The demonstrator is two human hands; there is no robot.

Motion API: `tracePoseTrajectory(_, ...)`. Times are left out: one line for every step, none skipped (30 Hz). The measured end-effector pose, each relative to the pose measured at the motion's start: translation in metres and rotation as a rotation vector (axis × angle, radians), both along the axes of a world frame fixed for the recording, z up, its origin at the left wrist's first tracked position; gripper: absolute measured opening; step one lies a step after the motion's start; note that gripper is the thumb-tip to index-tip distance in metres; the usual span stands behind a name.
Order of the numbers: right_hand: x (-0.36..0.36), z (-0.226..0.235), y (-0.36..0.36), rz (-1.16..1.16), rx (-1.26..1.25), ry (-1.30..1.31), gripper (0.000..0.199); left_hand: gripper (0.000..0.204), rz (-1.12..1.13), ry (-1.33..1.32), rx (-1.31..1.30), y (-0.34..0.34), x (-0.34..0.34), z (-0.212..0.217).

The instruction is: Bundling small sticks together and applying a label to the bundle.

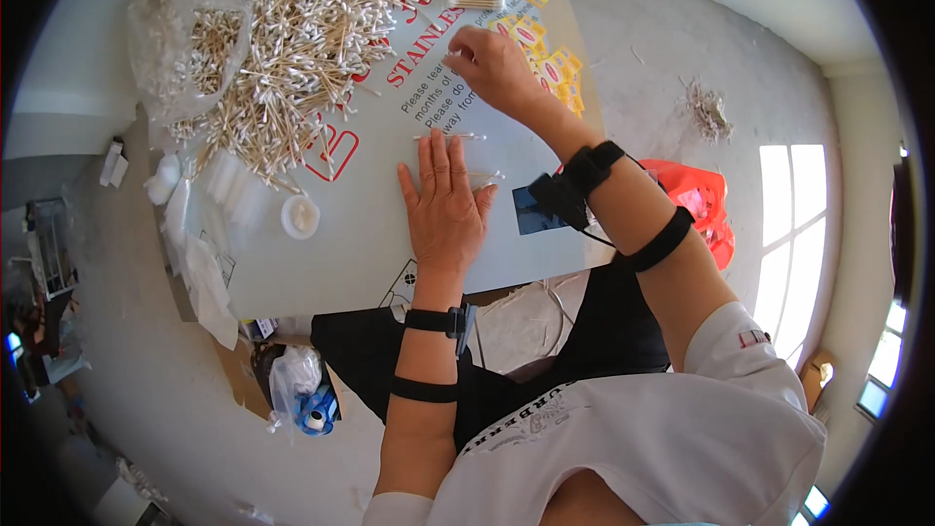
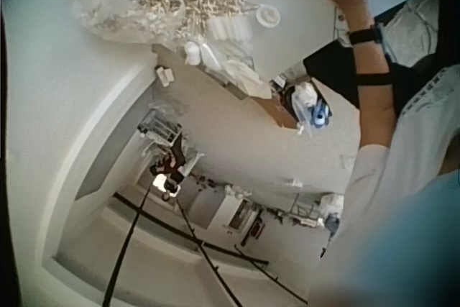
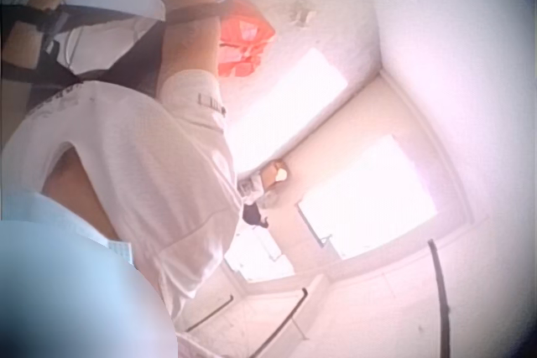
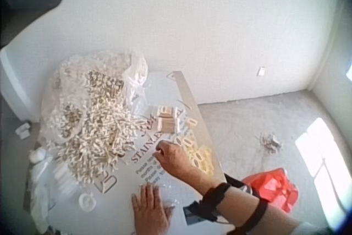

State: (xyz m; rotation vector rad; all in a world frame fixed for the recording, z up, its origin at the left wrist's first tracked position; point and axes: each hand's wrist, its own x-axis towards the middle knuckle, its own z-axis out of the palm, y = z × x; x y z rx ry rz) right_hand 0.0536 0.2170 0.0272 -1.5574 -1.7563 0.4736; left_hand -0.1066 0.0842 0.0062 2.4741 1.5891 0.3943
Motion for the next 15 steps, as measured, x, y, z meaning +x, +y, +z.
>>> tracePoseTrajectory(-0.001,0.002,0.020,-0.123,-0.002,-0.053,0.025,0.072,-0.005,-0.002,-0.005,0.001,0.002,0.001)
tracePoseTrajectory(-0.003,0.003,0.036,-0.176,0.018,-0.144,0.026,0.071,-0.004,0.009,-0.005,0.001,0.005,0.002)
tracePoseTrajectory(-0.004,0.001,0.050,-0.225,0.039,-0.236,0.027,0.071,0.000,0.019,-0.004,0.001,0.007,0.003)
tracePoseTrajectory(-0.004,-0.001,0.059,-0.230,0.031,-0.242,0.027,0.071,-0.007,0.014,-0.012,0.000,0.010,0.003)
tracePoseTrajectory(-0.009,-0.002,0.067,-0.207,-0.034,-0.292,0.025,0.070,0.004,0.022,-0.005,-0.001,0.008,0.003)
tracePoseTrajectory(-0.010,-0.003,0.069,-0.186,-0.099,-0.343,0.022,0.069,0.011,0.029,0.002,-0.001,0.008,0.002)
tracePoseTrajectory(-0.006,-0.004,0.067,-0.190,-0.102,-0.345,0.022,0.069,0.007,0.026,0.000,-0.002,0.009,0.002)
tracePoseTrajectory(-0.012,-0.001,0.060,-0.191,-0.186,-0.331,0.019,0.068,0.011,0.015,0.028,-0.003,0.004,0.001)
tracePoseTrajectory(-0.013,-0.001,0.052,-0.198,-0.270,-0.321,0.017,0.067,0.010,0.000,0.057,-0.004,0.002,0.000)
tracePoseTrajectory(-0.011,-0.003,0.039,-0.195,-0.273,-0.319,0.017,0.067,0.012,0.002,0.053,-0.005,0.000,0.000)
tracePoseTrajectory(-0.001,-0.011,0.025,-0.155,-0.161,-0.284,0.013,0.066,0.013,-0.015,0.070,-0.006,0.002,0.001)
tracePoseTrajectory(0.005,-0.015,0.012,-0.112,-0.046,-0.246,0.010,0.066,0.016,-0.029,0.088,-0.005,0.002,0.001)
tracePoseTrajectory(0.011,-0.017,-0.002,-0.113,-0.045,-0.248,0.010,0.066,0.016,-0.031,0.089,-0.004,0.003,0.002)
tracePoseTrajectory(0.013,-0.017,-0.018,-0.036,-0.043,-0.202,0.008,0.066,0.021,-0.028,0.078,-0.005,0.002,0.002)
tracePoseTrajectory(0.012,-0.017,-0.033,0.044,-0.038,-0.153,0.006,0.067,0.028,-0.023,0.070,-0.005,0.001,0.003)
